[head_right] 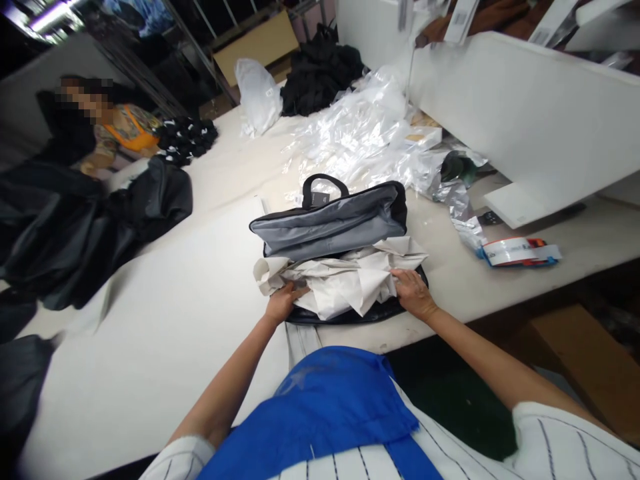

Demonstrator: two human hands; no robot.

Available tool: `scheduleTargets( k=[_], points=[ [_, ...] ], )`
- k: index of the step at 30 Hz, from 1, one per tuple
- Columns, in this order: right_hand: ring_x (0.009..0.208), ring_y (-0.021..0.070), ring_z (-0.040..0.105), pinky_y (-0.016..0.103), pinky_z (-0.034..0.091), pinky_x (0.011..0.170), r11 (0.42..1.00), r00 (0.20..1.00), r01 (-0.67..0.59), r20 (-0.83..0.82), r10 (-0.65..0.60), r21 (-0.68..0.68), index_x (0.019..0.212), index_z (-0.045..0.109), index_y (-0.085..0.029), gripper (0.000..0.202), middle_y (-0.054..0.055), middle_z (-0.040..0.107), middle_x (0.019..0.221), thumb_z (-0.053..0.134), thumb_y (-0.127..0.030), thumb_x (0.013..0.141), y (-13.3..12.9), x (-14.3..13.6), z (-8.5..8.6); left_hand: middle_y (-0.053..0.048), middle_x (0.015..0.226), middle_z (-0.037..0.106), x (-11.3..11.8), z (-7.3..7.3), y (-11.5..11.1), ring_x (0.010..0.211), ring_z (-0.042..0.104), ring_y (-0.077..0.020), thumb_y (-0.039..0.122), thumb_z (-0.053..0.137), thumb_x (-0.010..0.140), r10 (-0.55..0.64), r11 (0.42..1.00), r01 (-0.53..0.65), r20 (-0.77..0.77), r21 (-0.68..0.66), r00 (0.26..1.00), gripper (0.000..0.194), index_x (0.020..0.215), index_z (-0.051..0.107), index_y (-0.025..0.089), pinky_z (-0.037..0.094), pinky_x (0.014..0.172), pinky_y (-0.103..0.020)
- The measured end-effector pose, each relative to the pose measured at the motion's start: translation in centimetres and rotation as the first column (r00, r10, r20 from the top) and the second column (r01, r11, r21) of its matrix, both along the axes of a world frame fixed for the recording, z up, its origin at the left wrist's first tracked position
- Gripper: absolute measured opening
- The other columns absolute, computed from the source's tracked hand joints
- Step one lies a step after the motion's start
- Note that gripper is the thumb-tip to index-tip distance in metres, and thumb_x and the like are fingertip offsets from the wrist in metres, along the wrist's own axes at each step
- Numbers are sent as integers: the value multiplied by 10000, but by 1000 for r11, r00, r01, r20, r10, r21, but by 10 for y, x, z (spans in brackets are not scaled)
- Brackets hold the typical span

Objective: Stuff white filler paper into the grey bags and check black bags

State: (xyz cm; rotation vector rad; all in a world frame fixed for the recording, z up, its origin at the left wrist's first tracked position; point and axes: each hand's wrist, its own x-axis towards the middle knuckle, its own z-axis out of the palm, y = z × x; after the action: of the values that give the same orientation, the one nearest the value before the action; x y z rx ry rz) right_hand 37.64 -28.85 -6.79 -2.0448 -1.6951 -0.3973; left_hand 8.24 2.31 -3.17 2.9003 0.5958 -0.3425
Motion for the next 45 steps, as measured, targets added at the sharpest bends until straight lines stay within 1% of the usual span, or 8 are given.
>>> scheduleTargets(
  k=[9,14,18,21,25,35,40,45],
  points=[
    [1333,267,433,499,398,1125,998,843,-5,-538,-32,-66,1293,505,-192,557,112,481,1371,363,-8,787,-43,-34,9,-138,1299,563,-25,53,-22,1192,549,-283,47,490,789,-55,983,65,62,-173,997,608,1361,562,242,492,1027,-454],
    [1356,310,399,499,347,1168,983,861,-62,-507,-34,-171,1152,612,-166,412,123,423,1451,488,-102,764,-19,-30,19,-133,1352,541,10,90,-67,1258,521,-246,209,432,958,49,992,-2,377,-125,925,385,1322,558,208,466,1080,-437],
    [1381,331,362,531,289,1197,979,928,-58,-372,-20,-196,1161,627,-137,422,147,458,1427,528,-124,751,13,-16,16,-131,1552,342,62,66,-87,1436,326,-329,304,460,973,-207,977,210,307,25,929,497,1465,392,318,312,1149,-608],
    [1318,330,429,560,334,1160,977,932,-37,-360,-41,-208,1215,619,-159,480,128,545,1334,543,-123,742,32,2,9,-149,1575,319,89,32,-79,1416,363,-358,416,430,980,-122,987,132,109,-90,987,598,1537,235,315,350,1105,-633],
    [1237,331,480,535,439,1048,981,939,-60,-345,-8,-184,785,713,-204,159,87,584,1288,570,-137,767,28,17,-1,-124,1598,289,103,6,-56,1447,319,-356,464,487,945,-42,965,31,-38,-262,998,717,1558,162,285,327,1151,-570],
    [991,245,613,412,510,932,986,870,71,-473,-137,-154,634,684,-212,278,55,673,1025,481,-42,717,7,13,12,-86,1604,282,106,5,-33,1446,345,-296,599,697,741,-20,873,-6,-47,-487,999,1004,1551,205,270,318,1189,-426],
    [1077,273,568,420,464,1000,882,759,471,-500,-417,-19,1053,672,-211,277,92,624,1131,465,-159,876,48,1,55,-85,1595,301,108,3,-35,1444,350,-286,501,731,736,14,864,-29,-34,-503,999,976,1543,240,252,304,1194,-432],
    [1298,394,378,578,343,1097,773,628,632,-551,-550,-52,1373,374,-150,569,204,460,1341,574,-260,851,101,-27,22,-111,1590,308,110,-1,-35,1449,341,-280,472,733,740,-12,860,20,20,-510,1000,969,1539,251,213,307,1197,-424]
  ],
)
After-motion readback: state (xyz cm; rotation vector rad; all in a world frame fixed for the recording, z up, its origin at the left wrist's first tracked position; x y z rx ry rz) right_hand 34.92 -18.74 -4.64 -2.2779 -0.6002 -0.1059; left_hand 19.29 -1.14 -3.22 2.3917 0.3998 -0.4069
